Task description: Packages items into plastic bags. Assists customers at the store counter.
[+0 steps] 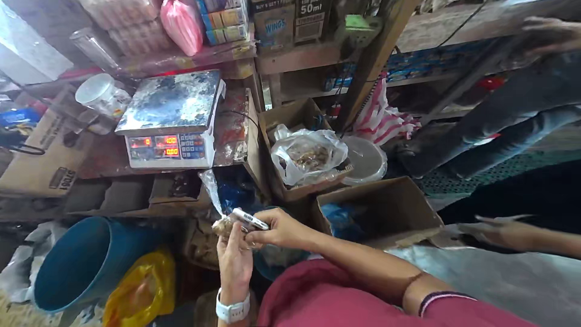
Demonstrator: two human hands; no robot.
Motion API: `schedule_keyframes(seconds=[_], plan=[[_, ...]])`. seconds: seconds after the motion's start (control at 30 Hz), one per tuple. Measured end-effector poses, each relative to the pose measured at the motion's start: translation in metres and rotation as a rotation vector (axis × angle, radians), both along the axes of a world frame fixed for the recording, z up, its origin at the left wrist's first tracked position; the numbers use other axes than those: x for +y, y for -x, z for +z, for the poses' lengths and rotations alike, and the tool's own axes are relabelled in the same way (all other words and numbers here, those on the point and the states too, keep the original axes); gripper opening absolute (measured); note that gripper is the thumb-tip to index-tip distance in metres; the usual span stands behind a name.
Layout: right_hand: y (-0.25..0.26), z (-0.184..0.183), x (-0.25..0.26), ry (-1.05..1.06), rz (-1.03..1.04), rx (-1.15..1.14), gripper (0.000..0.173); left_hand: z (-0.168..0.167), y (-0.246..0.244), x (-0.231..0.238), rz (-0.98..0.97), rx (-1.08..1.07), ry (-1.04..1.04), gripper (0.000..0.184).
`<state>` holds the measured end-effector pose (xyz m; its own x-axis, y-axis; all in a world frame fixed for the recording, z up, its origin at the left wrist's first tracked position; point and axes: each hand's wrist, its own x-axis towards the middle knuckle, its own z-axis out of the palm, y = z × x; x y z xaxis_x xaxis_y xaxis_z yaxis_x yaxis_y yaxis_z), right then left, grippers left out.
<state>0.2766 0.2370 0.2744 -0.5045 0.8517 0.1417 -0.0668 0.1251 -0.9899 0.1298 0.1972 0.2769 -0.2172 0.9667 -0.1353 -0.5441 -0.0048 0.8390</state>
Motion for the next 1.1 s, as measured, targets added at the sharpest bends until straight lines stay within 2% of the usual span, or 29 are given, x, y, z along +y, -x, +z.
schedule_keyframes(seconds=[0.07,0.13,0.17,0.23,0.3,0.37,0.53,0.6,0.73,0.9,0.97,1.03,1.1], plan=[[-0.009,0.007,0.004,-0.027,-0.161,0.011,0.025,-0.002,-0.002,-0.002,-0.026,0.066,-0.012,0.018],[-0.021,0.018,0.018,0.127,-0.320,0.045,0.025,-0.008,0.001,-0.009,-0.091,0.239,-0.149,0.019],[-0.030,0.021,0.026,0.198,-0.304,0.047,0.032,-0.010,0.004,-0.013,-0.162,0.329,-0.240,0.022],[-0.038,0.024,0.031,0.214,-0.192,-0.061,0.042,-0.005,0.007,-0.018,-0.360,0.545,-0.394,0.027],[-0.035,0.031,0.023,0.127,-0.084,-0.239,0.037,0.004,0.004,-0.023,-0.471,0.753,-0.401,0.031],[-0.028,0.033,0.017,0.103,-0.042,-0.370,0.035,0.010,0.003,-0.026,-0.528,0.873,-0.315,0.033],[-0.021,0.036,0.012,0.134,0.077,-0.383,0.034,0.013,0.005,-0.029,-0.695,0.883,-0.222,0.024],[-0.019,0.036,0.009,0.140,0.065,-0.331,0.032,0.012,0.001,-0.031,-0.686,0.903,-0.247,0.022],[-0.016,0.037,0.008,0.160,-0.045,-0.061,0.033,0.026,-0.002,-0.032,-0.604,0.955,-0.342,0.024],[-0.016,0.055,0.012,0.135,-0.039,0.031,0.032,0.054,-0.007,-0.029,-0.579,1.005,-0.364,0.028],[-0.024,0.056,0.019,0.230,-0.167,0.118,0.024,0.060,-0.002,-0.033,-0.637,1.022,-0.373,0.026],[-0.064,0.061,0.050,0.383,-0.468,0.222,0.011,0.058,0.007,-0.049,-0.775,0.968,-0.336,0.020],[-0.104,0.074,0.090,0.316,-0.748,0.323,0.019,0.046,0.015,-0.058,-0.790,0.845,-0.245,0.018]])
